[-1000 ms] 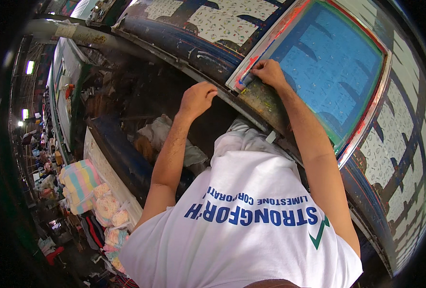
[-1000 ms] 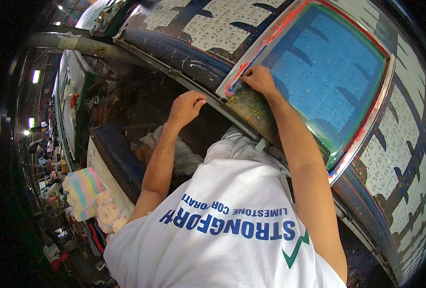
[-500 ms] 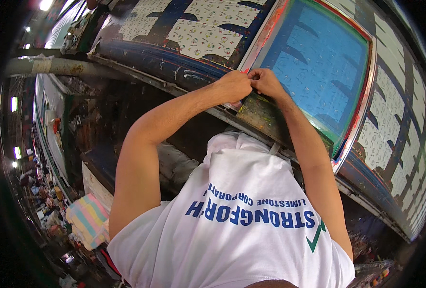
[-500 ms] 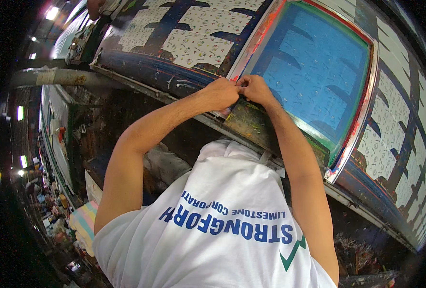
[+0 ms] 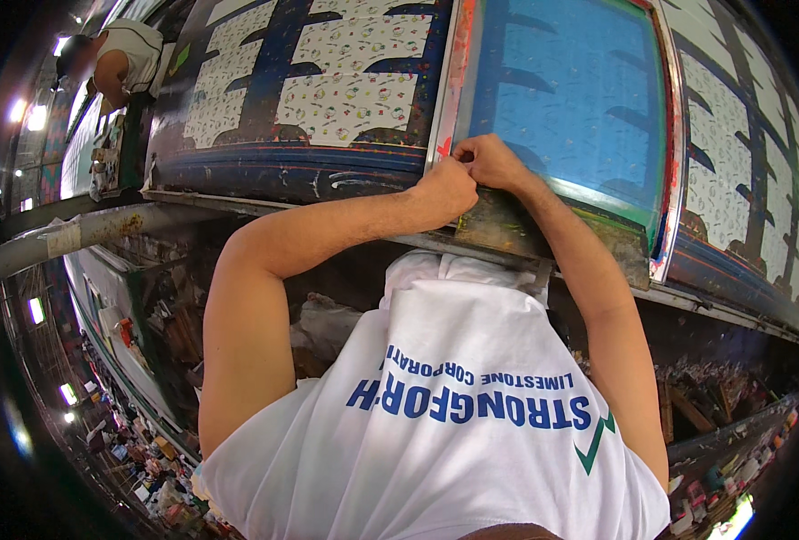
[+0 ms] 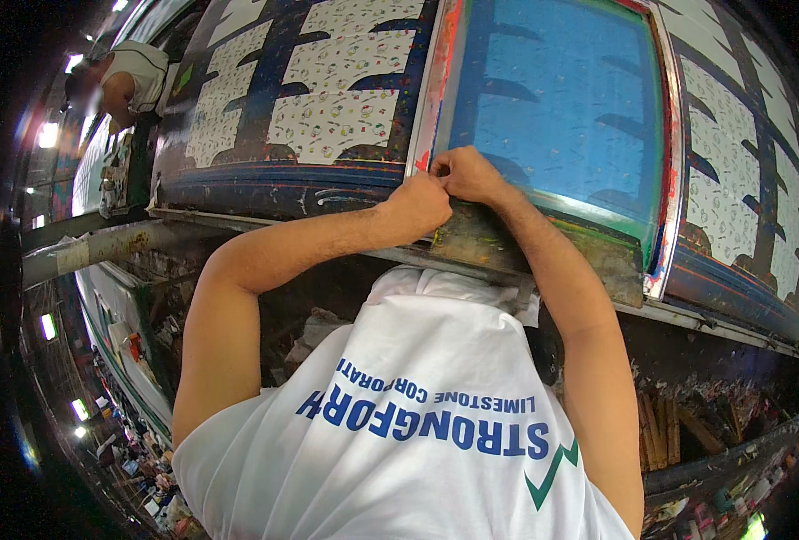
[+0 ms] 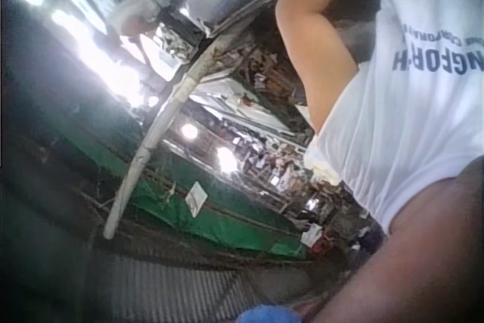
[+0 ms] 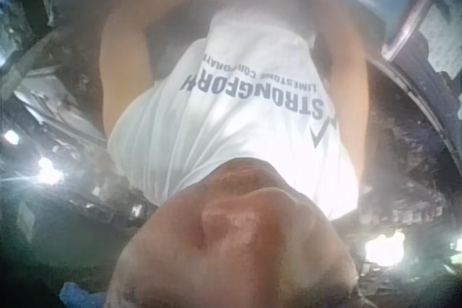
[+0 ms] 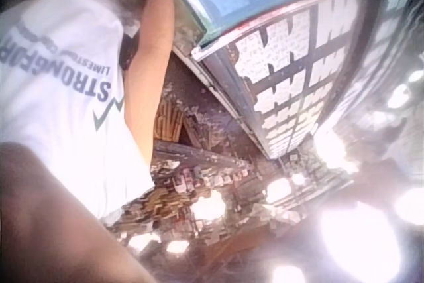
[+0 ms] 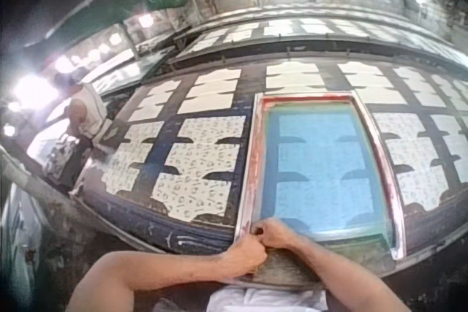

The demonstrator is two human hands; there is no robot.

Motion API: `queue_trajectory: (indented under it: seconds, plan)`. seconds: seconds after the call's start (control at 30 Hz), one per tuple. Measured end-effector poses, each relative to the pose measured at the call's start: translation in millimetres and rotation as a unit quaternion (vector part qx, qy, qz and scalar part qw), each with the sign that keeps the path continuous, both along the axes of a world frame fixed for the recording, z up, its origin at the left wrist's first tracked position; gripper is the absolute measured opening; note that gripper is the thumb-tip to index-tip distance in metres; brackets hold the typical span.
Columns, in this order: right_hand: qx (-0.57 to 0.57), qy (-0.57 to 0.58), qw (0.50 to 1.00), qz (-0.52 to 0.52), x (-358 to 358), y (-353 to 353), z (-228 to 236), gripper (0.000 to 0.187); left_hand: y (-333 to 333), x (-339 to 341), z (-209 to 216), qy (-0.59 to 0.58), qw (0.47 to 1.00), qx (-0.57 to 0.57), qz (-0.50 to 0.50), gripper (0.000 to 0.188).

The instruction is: The person picks up a yellow screen frame and places it on a workbench. They then pick up a blue screen frame and align it with the yellow one. The person uses their hands to press and secure the edges of the blue frame onto the yellow frame.

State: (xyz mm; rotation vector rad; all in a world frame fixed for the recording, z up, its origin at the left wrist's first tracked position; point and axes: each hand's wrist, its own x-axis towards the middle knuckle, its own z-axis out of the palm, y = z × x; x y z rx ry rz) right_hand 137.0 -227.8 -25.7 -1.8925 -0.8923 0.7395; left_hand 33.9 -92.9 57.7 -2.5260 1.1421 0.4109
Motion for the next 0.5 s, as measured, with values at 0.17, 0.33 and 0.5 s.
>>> queue_trajectory:
  seconds: [0.17, 0.33, 0.5]
  plan:
    - [0.017, 0.005, 1.000, 0.021, 4, -2, -6, 0.022, 4, 11, -3, 0.024, 0.999, -0.019, -0.014, 0.008]
    - [0.063, 0.057, 0.996, 0.004, 12, -2, -13, 0.020, 2, 38, -9, 0.059, 0.998, -0.030, -0.005, 0.011]
    - [0.064, 0.092, 0.993, -0.042, 17, -5, -16, 0.020, -10, 55, -12, 0.115, 0.993, 0.019, 0.003, 0.016]
